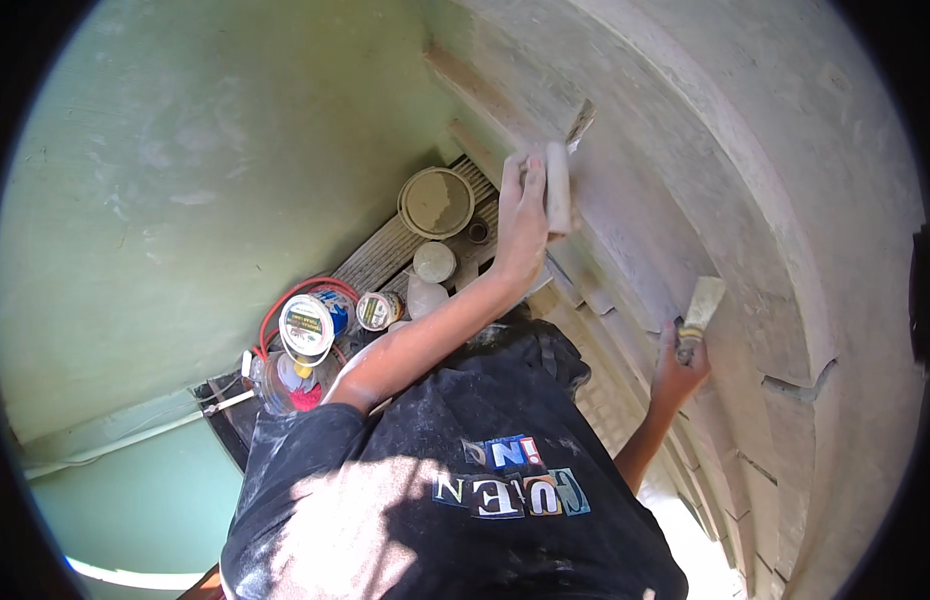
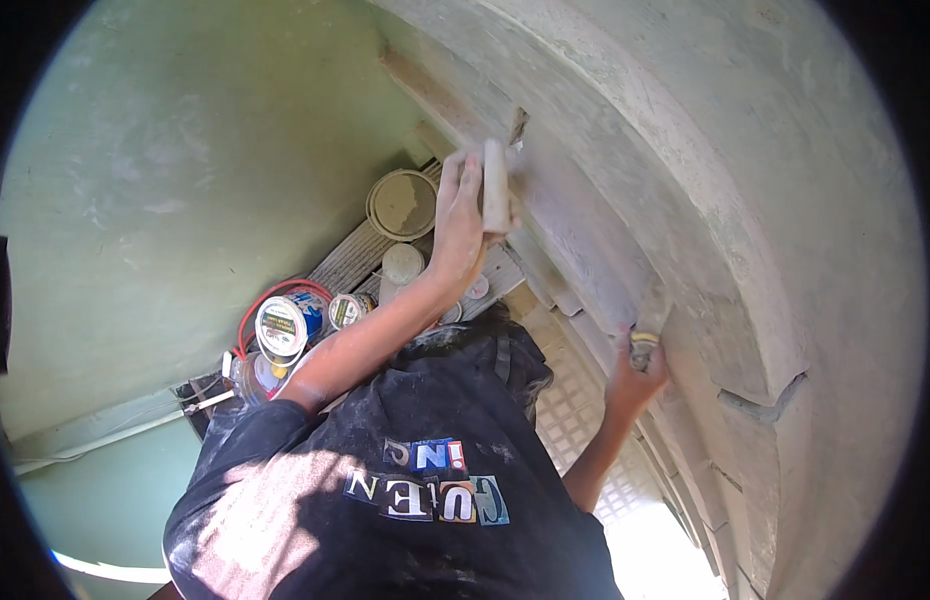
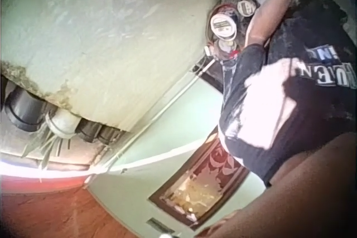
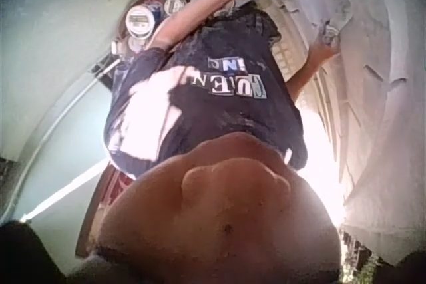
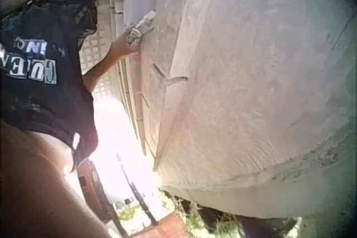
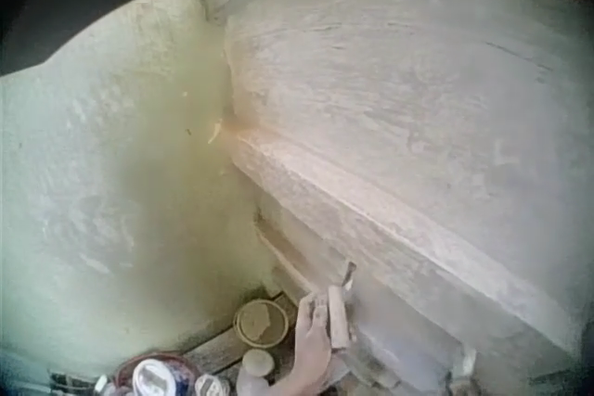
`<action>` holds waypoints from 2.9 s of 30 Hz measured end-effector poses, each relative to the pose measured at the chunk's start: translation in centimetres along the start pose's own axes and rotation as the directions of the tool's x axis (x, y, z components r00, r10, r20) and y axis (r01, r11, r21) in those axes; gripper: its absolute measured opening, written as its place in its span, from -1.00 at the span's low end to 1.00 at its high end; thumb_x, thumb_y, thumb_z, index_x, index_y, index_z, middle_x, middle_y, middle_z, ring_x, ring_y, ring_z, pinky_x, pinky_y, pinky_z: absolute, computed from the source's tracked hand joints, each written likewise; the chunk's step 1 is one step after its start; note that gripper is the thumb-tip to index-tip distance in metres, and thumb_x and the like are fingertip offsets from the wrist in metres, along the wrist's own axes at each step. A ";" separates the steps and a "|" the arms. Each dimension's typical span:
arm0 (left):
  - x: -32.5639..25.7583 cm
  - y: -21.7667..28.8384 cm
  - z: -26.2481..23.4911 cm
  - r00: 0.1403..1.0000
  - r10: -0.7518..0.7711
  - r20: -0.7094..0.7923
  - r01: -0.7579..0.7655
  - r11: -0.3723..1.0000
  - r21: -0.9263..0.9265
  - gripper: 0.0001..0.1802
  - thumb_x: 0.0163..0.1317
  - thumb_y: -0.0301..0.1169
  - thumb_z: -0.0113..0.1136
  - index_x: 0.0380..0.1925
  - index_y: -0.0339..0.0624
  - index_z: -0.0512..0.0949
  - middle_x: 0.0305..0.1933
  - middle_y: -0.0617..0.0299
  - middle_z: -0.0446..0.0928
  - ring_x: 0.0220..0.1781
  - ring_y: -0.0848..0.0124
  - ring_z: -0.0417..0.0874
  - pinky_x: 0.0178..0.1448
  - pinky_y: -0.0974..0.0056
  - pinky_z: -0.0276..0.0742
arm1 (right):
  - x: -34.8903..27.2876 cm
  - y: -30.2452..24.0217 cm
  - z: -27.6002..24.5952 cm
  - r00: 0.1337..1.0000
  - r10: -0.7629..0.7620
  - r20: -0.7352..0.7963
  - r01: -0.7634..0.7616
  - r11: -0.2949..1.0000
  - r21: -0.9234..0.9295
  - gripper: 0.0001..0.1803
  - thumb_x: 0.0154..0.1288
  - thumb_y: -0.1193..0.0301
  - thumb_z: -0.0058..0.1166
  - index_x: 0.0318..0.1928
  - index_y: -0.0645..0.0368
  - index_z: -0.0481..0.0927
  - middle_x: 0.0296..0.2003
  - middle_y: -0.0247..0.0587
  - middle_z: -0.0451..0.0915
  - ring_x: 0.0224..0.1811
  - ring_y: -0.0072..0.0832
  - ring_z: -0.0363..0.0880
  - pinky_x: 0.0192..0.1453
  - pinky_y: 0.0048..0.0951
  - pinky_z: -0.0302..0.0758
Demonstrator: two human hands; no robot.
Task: The person is applying plaster/putty to a wall and sanding it smooth.
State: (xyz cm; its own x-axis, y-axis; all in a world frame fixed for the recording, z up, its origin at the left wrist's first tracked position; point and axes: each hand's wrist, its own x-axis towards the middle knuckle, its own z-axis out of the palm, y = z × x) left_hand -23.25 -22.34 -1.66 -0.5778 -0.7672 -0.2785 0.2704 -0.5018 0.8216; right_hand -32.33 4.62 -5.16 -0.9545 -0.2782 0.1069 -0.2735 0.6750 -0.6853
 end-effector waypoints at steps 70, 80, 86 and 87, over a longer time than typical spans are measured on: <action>6.7 -1.6 3.7 0.604 0.796 -0.045 -0.608 0.497 0.620 -0.39 0.30 -0.53 0.04 0.38 -0.41 0.31 0.31 -0.09 0.50 0.30 0.26 0.54 0.42 0.23 0.31 | 0.6 12.8 -3.4 0.589 -0.654 -0.475 0.321 0.728 -0.605 -0.80 0.05 0.31 0.33 -0.54 0.14 0.62 -0.65 -0.15 0.56 -0.67 -0.17 0.53 -0.58 -0.22 0.38; 14.0 7.4 1.7 0.659 0.638 -0.398 -0.501 0.767 0.400 -0.37 0.33 -0.53 0.05 0.41 -0.37 0.26 0.38 -0.13 0.43 0.31 0.29 0.52 0.34 0.30 0.36 | 0.8 8.9 -3.2 0.588 -0.704 -0.397 0.350 0.664 -0.660 -0.75 0.27 0.42 0.17 -0.54 0.14 0.47 -0.64 -0.14 0.49 -0.69 -0.13 0.47 -0.61 -0.19 0.37; 8.0 -1.8 2.7 0.564 0.822 -0.084 -0.641 0.500 0.582 -0.35 0.23 -0.66 0.02 0.39 -0.35 0.31 0.35 -0.07 0.49 0.23 0.30 0.59 0.31 0.29 0.40 | 0.6 8.6 -3.1 0.573 -0.712 -0.406 0.336 0.656 -0.676 -0.76 0.26 0.43 0.17 -0.54 0.14 0.47 -0.65 -0.15 0.49 -0.69 -0.14 0.47 -0.61 -0.19 0.37; 7.1 -2.7 2.9 0.594 0.803 -0.047 -0.667 0.525 0.529 -0.36 0.24 -0.66 -0.01 0.38 -0.35 0.32 0.31 -0.05 0.52 0.21 0.32 0.60 0.30 0.29 0.40 | 0.6 8.6 -3.0 0.573 -0.711 -0.407 0.336 0.657 -0.675 -0.76 0.26 0.43 0.17 -0.54 0.14 0.47 -0.65 -0.15 0.49 -0.69 -0.14 0.47 -0.61 -0.19 0.37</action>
State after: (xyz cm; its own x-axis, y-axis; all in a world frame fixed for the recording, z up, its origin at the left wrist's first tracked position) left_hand -30.28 -25.26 -4.36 -0.0898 -0.8777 0.4707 0.1198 0.4596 0.8800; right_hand -35.58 12.33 -8.82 -0.4010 -0.3611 0.8419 -0.5805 0.8111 0.0714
